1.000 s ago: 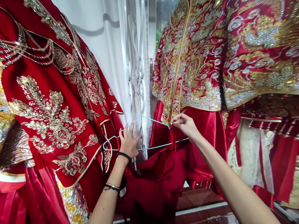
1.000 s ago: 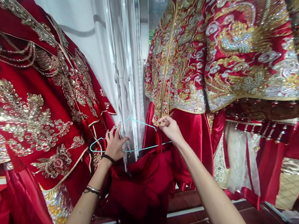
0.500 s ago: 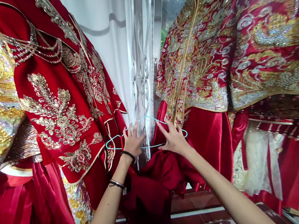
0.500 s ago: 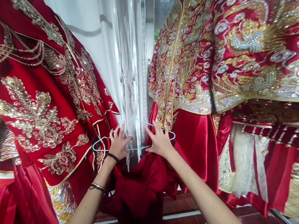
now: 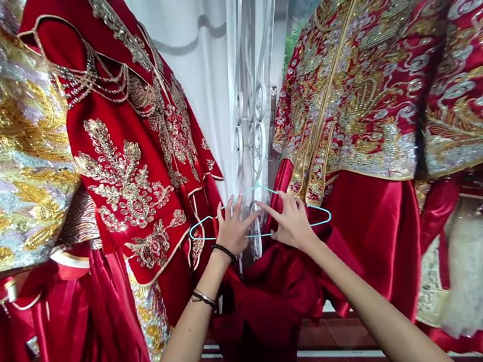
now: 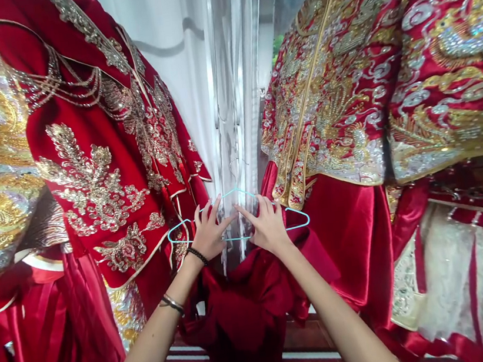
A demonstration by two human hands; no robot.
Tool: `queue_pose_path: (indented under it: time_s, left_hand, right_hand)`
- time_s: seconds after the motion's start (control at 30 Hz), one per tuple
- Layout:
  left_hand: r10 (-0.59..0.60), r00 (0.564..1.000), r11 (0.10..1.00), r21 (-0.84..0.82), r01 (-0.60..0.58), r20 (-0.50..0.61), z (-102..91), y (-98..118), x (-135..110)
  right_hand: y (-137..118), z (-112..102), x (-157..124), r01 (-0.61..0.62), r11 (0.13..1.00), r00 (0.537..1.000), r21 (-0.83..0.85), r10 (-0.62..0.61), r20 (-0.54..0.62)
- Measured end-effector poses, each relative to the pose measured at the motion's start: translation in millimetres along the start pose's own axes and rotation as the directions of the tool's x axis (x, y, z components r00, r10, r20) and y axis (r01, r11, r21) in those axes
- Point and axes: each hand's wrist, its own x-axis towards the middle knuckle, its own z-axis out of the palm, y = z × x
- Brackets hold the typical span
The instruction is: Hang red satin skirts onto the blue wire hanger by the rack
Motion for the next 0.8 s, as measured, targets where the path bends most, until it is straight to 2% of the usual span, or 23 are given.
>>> queue_pose_path:
  time_s: [0.1, 0.17, 0.2, 0.23, 0.27, 0.3, 0.4, 0.47, 0.53, 0.6, 0.67, 0.73, 0.8]
  left_hand:
    - [-0.022, 0.997, 1.000, 0.001, 0.022, -0.074, -10.2, 2.6, -16.0]
    - [-0.090, 0.982, 0.996, -0.028, 0.087, -0.168, -14.3, 4.8, -38.3]
    - [-0.152, 0.961, 0.988, -0.056, 0.142, -0.231, -14.7, 6.0, -52.1]
    - [-0.238, 0.921, 0.971, -0.093, 0.219, -0.309, -14.1, 7.2, -66.5]
    - [-0.326, 0.877, 0.945, -0.131, 0.299, -0.353, -12.8, 8.2, -80.6]
    - [-0.402, 0.845, 0.916, -0.157, 0.370, -0.352, -10.9, 8.8, -93.5]
    - [-0.587, 0.785, 0.810, -0.131, 0.572, -0.198, -6.9, 7.3, -118.0]
    - [-0.678, 0.733, 0.735, -0.028, 0.677, -0.053, -7.5, 2.5, -122.5]
    - [-0.741, 0.662, 0.672, 0.094, 0.735, 0.115, -9.7, -4.6, -122.1]
    - [-0.749, 0.571, 0.643, 0.159, 0.749, 0.337, -11.2, -11.9, -121.2]
    - [-0.700, 0.471, 0.635, 0.165, 0.755, 0.537, -10.7, -17.0, -121.4]
    - [-0.663, 0.396, 0.631, 0.189, 0.753, 0.635, -7.9, -18.9, -121.8]
    - [-0.685, 0.354, 0.625, 0.262, 0.736, 0.637, -3.7, -18.2, -121.4]
  right_hand:
    - [-0.2, -1.5, -1.4, -0.005, 1.000, 1.000, 0.029, 0.006, -0.023]
    - [0.3, -0.9, -1.6, -0.011, 0.999, 0.999, 0.046, 0.013, -0.035]
    - [0.6, -0.1, -1.4, -0.014, 0.999, 0.999, 0.053, 0.016, -0.040]
    - [0.9, 0.9, -1.2, -0.016, 0.998, 0.999, 0.058, 0.018, -0.045]
    - [1.2, 1.9, -0.9, -0.018, 0.998, 0.999, 0.062, 0.021, -0.050]
    - [1.3, 2.9, -0.7, -0.018, 0.998, 0.998, 0.067, 0.022, -0.055]
    - [1.4, 4.6, -0.6, -0.012, 0.997, 0.998, 0.080, 0.018, -0.067]
    - [1.3, 4.9, -1.0, -0.007, 0.996, 0.997, 0.085, 0.014, -0.080]
    - [1.4, 5.1, -1.6, -0.003, 0.996, 0.996, 0.086, 0.010, -0.091]
    - [1.6, 5.5, -1.9, -0.002, 0.997, 0.996, 0.080, 0.009, -0.091]
    - [1.8, 6.3, -2.0, -0.004, 0.997, 0.997, 0.071, 0.010, -0.083]
    - [1.9, 7.2, -1.9, -0.009, 0.998, 0.997, 0.063, 0.014, -0.076]
    - [2.0, 8.0, -1.8, -0.013, 0.998, 0.997, 0.057, 0.017, -0.073]
